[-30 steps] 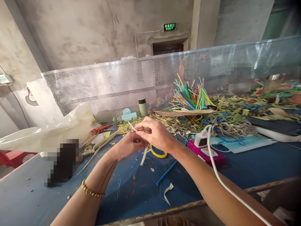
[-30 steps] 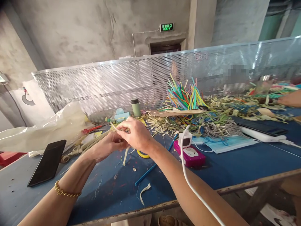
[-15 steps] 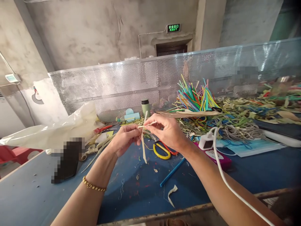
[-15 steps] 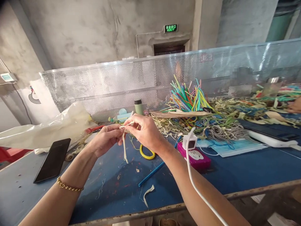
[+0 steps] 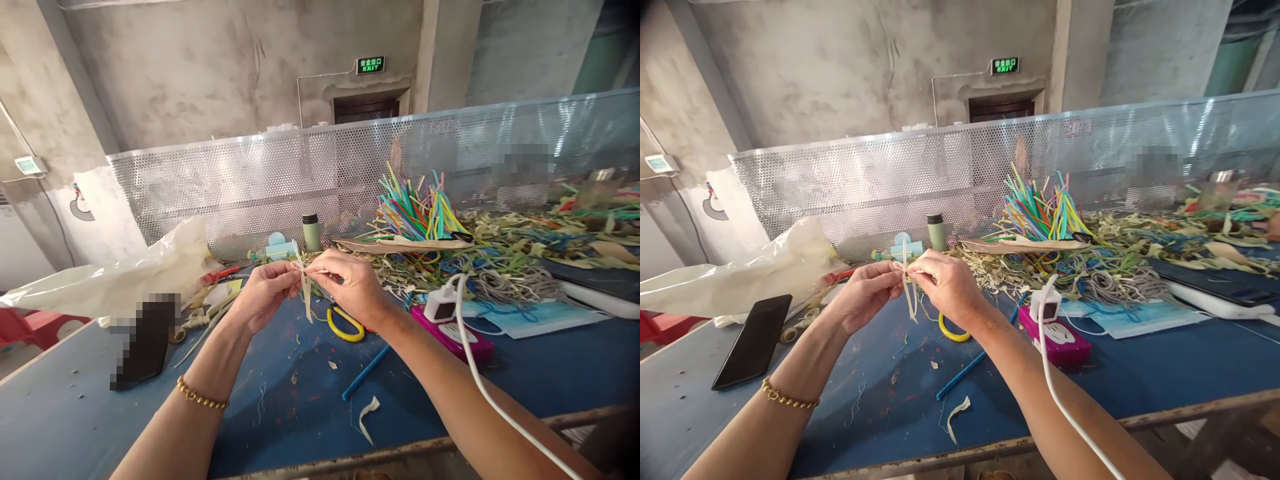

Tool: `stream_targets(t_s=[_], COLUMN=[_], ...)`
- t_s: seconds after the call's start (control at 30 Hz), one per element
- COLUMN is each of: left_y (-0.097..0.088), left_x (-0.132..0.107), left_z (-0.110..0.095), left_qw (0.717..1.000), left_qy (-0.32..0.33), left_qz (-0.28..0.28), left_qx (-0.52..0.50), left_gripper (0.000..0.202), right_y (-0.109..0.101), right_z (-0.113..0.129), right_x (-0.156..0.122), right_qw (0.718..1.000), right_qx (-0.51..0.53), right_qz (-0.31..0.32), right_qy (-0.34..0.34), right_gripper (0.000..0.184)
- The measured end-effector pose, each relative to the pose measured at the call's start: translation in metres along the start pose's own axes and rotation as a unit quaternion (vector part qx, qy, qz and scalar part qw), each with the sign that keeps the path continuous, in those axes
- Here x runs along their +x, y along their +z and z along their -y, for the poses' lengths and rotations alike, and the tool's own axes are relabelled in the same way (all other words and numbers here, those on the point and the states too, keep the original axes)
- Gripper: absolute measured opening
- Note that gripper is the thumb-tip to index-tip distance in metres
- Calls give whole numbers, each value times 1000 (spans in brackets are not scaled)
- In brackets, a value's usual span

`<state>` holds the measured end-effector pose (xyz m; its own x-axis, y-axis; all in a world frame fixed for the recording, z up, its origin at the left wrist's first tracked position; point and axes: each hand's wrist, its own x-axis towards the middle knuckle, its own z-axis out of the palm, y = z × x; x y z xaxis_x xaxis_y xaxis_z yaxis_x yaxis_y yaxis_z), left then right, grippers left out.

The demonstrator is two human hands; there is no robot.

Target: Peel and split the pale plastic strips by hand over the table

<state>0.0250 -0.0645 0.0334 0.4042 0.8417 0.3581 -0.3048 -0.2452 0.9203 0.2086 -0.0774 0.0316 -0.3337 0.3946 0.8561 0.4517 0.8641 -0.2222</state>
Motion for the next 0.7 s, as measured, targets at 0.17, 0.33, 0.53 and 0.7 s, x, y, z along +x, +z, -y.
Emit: stream_targets(t_s=[0.17, 0.33, 0.53, 0.7], left_y=[0, 3, 3, 0], left_x=[0, 2, 2, 4], left_z=[1, 4, 4, 6], left_qw=[1000, 999, 998, 997], left_qy=[5, 11, 8, 6], left_qz=[1, -34, -54, -72], left_qx=[-11, -33, -40, -41], left_gripper=[17, 21, 25, 22], right_y=[4, 9, 11, 10], right_z=[-7, -8, -10, -13], right_x=[-2, -3, -4, -6], right_qw=[999, 999, 997, 993], right_qx=[-9, -13, -39, -97], right_qz=[-19, -31, -28, 22], right_qy=[-29, -41, -56, -55], right_gripper=[16, 16, 24, 33])
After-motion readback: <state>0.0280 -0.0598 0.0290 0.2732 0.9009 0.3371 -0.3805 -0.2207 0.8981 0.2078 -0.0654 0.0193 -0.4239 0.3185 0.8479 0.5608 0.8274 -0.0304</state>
